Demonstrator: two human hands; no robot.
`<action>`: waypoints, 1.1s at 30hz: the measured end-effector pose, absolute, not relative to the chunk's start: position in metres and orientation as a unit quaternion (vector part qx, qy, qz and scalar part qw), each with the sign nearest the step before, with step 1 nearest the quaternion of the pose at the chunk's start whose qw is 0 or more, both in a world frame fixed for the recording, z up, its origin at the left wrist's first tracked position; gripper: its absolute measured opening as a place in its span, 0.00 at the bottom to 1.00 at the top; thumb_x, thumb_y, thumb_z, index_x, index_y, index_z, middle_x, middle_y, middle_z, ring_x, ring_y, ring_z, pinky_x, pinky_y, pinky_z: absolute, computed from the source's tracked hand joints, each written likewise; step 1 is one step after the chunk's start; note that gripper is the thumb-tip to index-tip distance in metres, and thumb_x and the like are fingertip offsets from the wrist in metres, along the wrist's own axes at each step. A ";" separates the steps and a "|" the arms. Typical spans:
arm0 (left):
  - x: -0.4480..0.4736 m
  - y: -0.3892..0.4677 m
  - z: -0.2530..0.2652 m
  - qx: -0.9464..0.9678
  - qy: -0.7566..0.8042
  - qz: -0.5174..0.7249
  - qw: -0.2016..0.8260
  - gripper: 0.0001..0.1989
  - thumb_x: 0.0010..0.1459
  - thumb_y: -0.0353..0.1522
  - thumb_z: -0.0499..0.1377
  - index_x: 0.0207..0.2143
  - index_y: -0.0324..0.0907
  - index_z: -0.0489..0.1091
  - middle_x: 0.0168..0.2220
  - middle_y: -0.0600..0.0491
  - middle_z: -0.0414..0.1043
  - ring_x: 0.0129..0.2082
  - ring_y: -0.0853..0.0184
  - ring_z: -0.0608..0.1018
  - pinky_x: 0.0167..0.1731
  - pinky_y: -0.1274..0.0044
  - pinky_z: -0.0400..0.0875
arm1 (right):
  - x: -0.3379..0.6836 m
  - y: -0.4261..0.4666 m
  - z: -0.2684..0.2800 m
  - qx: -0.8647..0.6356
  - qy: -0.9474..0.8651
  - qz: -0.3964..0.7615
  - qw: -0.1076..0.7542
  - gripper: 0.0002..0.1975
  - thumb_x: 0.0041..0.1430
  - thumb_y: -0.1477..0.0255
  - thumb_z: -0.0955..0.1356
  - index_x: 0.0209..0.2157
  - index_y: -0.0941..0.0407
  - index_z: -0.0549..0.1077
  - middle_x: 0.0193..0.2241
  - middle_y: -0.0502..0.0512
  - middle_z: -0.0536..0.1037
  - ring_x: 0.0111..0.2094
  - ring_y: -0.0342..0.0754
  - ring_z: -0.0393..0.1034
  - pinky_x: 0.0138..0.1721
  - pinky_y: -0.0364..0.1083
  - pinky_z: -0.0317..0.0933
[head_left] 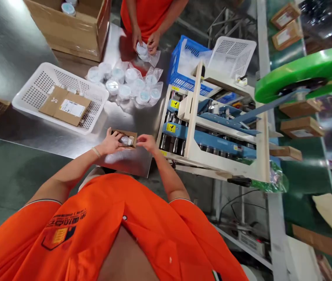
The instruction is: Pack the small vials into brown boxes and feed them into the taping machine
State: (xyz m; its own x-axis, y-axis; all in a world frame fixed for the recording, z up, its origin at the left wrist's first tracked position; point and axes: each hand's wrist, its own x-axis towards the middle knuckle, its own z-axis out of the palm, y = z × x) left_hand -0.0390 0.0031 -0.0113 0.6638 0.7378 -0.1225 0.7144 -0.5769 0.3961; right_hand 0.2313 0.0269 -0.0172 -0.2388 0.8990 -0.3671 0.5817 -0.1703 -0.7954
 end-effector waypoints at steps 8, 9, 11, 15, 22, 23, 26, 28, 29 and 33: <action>-0.066 0.005 -0.026 0.824 0.453 0.197 0.278 0.16 0.72 0.40 0.57 0.51 0.49 0.84 0.61 0.45 0.77 0.66 0.52 0.71 0.72 0.51 0.60 | 0.188 0.028 -0.010 -0.483 -0.778 0.402 0.026 0.08 0.66 0.71 0.73 0.43 0.59 0.84 0.42 0.57 0.84 0.44 0.50 0.77 0.50 0.47 0.70; -0.076 0.005 -0.031 0.788 0.485 0.238 0.296 0.17 0.72 0.40 0.57 0.55 0.48 0.81 0.61 0.44 0.77 0.66 0.54 0.71 0.71 0.55 0.64 | 0.195 0.022 -0.006 -0.461 -0.796 0.391 0.022 0.09 0.68 0.71 0.72 0.45 0.59 0.84 0.46 0.59 0.84 0.47 0.51 0.77 0.53 0.47 0.70; -0.095 0.007 -0.042 0.724 0.518 0.276 0.362 0.24 0.68 0.42 0.60 0.63 0.45 0.75 0.64 0.42 0.75 0.68 0.54 0.72 0.68 0.60 0.70 | 0.204 0.010 -0.001 -0.438 -0.818 0.374 0.011 0.10 0.70 0.72 0.70 0.46 0.59 0.85 0.50 0.61 0.83 0.50 0.52 0.76 0.57 0.48 0.69; -0.095 0.012 -0.062 0.639 0.469 0.252 0.555 0.43 0.53 0.47 0.71 0.68 0.41 0.69 0.63 0.39 0.77 0.64 0.53 0.78 0.61 0.64 0.76 | 0.200 -0.001 0.004 -0.465 -0.814 0.348 -0.022 0.14 0.74 0.75 0.66 0.45 0.57 0.85 0.50 0.59 0.83 0.51 0.51 0.75 0.57 0.46 0.68; -0.056 0.020 -0.074 0.566 0.494 0.313 0.581 0.41 0.45 0.51 0.75 0.56 0.37 0.76 0.46 0.44 0.84 0.47 0.58 0.83 0.51 0.65 0.81 | 0.173 0.011 0.014 -0.562 -0.797 0.199 -0.091 0.13 0.76 0.68 0.69 0.53 0.57 0.83 0.57 0.67 0.80 0.57 0.59 0.75 0.56 0.50 0.68; -0.061 0.022 -0.073 0.570 0.488 0.306 0.586 0.41 0.47 0.52 0.74 0.57 0.37 0.76 0.46 0.43 0.84 0.48 0.57 0.83 0.52 0.65 0.81 | 0.173 0.012 0.014 -0.575 -0.797 0.173 -0.070 0.16 0.75 0.68 0.71 0.59 0.57 0.81 0.61 0.70 0.77 0.62 0.63 0.72 0.61 0.53 0.66; -0.081 0.025 -0.067 0.590 0.505 0.287 0.560 0.38 0.60 0.55 0.64 0.63 0.38 0.76 0.52 0.40 0.84 0.56 0.52 0.82 0.59 0.61 0.79 | 0.179 0.014 0.008 -0.563 -0.814 0.142 -0.007 0.32 0.68 0.69 0.77 0.70 0.58 0.72 0.71 0.72 0.69 0.76 0.69 0.57 0.73 0.62 0.54; -0.083 0.021 -0.058 0.641 0.537 0.261 0.483 0.38 0.67 0.55 0.57 0.67 0.38 0.74 0.62 0.37 0.80 0.68 0.47 0.76 0.68 0.54 0.71 | 0.187 0.013 -0.001 -0.531 -0.830 0.170 0.003 0.32 0.68 0.69 0.76 0.70 0.59 0.72 0.73 0.72 0.68 0.78 0.68 0.52 0.76 0.65 0.49; -0.079 0.016 -0.053 0.679 0.548 0.233 0.430 0.40 0.67 0.55 0.57 0.69 0.36 0.72 0.67 0.35 0.75 0.73 0.43 0.69 0.72 0.51 0.64 | 0.191 0.011 -0.006 -0.518 -0.834 0.191 0.001 0.30 0.70 0.69 0.74 0.70 0.60 0.72 0.73 0.72 0.68 0.79 0.68 0.51 0.77 0.65 0.48; -0.039 -0.016 -0.039 0.788 0.558 0.063 0.251 0.54 0.64 0.56 0.62 0.78 0.27 0.55 0.78 0.23 0.50 0.81 0.30 0.47 0.75 0.38 0.41 | 0.206 -0.004 -0.029 -0.529 -0.815 0.237 0.007 0.28 0.75 0.66 0.69 0.72 0.59 0.70 0.76 0.69 0.65 0.80 0.67 0.48 0.77 0.66 0.46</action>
State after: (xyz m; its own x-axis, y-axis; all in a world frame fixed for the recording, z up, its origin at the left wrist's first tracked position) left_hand -0.0395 -0.0157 -0.0392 0.3684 0.9116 -0.1822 0.8487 -0.2498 0.4661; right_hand 0.2063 -0.0044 -0.0292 -0.4398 0.8654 -0.2401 0.8591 0.3275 -0.3934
